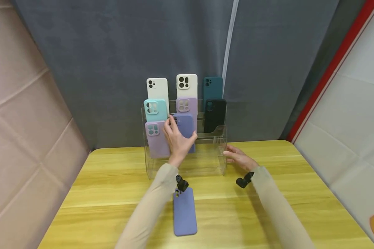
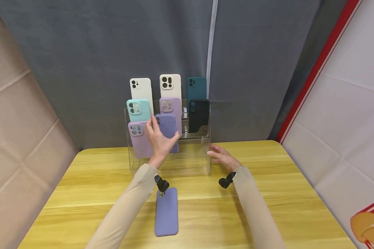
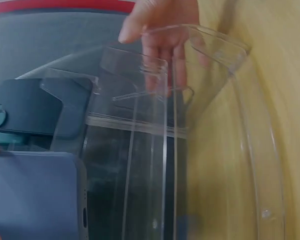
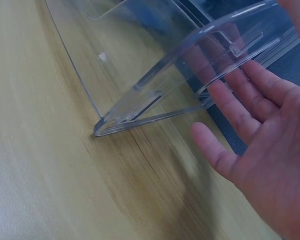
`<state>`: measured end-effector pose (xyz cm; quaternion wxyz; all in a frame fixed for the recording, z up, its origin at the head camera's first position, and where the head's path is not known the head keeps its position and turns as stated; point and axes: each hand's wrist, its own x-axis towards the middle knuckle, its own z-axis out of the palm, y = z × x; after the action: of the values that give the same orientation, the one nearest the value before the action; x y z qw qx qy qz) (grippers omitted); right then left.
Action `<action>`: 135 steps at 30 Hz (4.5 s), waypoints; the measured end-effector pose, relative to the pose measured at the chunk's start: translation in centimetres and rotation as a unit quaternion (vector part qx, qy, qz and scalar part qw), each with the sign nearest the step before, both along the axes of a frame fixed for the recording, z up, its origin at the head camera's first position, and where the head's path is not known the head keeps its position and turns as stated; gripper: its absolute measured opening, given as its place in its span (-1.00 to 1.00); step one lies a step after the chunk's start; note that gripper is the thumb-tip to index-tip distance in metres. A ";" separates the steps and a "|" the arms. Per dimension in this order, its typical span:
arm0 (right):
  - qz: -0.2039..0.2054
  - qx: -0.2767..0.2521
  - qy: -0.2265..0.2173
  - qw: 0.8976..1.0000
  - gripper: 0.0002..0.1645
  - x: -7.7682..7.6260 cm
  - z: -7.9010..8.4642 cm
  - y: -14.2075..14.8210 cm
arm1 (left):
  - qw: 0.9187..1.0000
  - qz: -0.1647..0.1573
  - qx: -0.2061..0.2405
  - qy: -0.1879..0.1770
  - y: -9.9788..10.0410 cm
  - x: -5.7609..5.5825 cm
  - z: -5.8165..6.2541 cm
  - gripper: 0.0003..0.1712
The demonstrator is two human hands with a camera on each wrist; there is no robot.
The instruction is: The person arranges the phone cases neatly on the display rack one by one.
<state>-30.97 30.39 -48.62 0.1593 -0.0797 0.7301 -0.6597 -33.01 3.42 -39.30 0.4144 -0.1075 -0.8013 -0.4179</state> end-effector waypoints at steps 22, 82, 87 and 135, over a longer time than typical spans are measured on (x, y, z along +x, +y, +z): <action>0.004 -0.001 0.010 1.000 -0.10 0.1 -0.1 -0.5 | 0.999 0.043 -0.019 0.009 1.0 -1.4 -2.6 0.11; 0.019 -0.006 0.023 1.000 -0.15 0.0 -0.1 -0.1 | 0.948 0.013 0.082 -0.306 -3.2 11.3 -8.3 -0.16; 0.023 -0.006 0.025 0.999 -0.12 0.0 0.1 -0.2 | 0.931 0.006 0.026 -0.364 -3.8 12.3 -9.4 -0.08; 0.016 -0.021 0.028 0.999 -0.18 -0.1 0.0 -0.4 | 0.894 -0.056 -0.195 -0.401 -3.6 14.0 -9.6 -0.18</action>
<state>-31.05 30.02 -48.58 0.1470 -0.1130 0.7192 -0.6696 -19.02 -0.19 -48.92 0.0050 -0.0540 -0.9574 -0.2835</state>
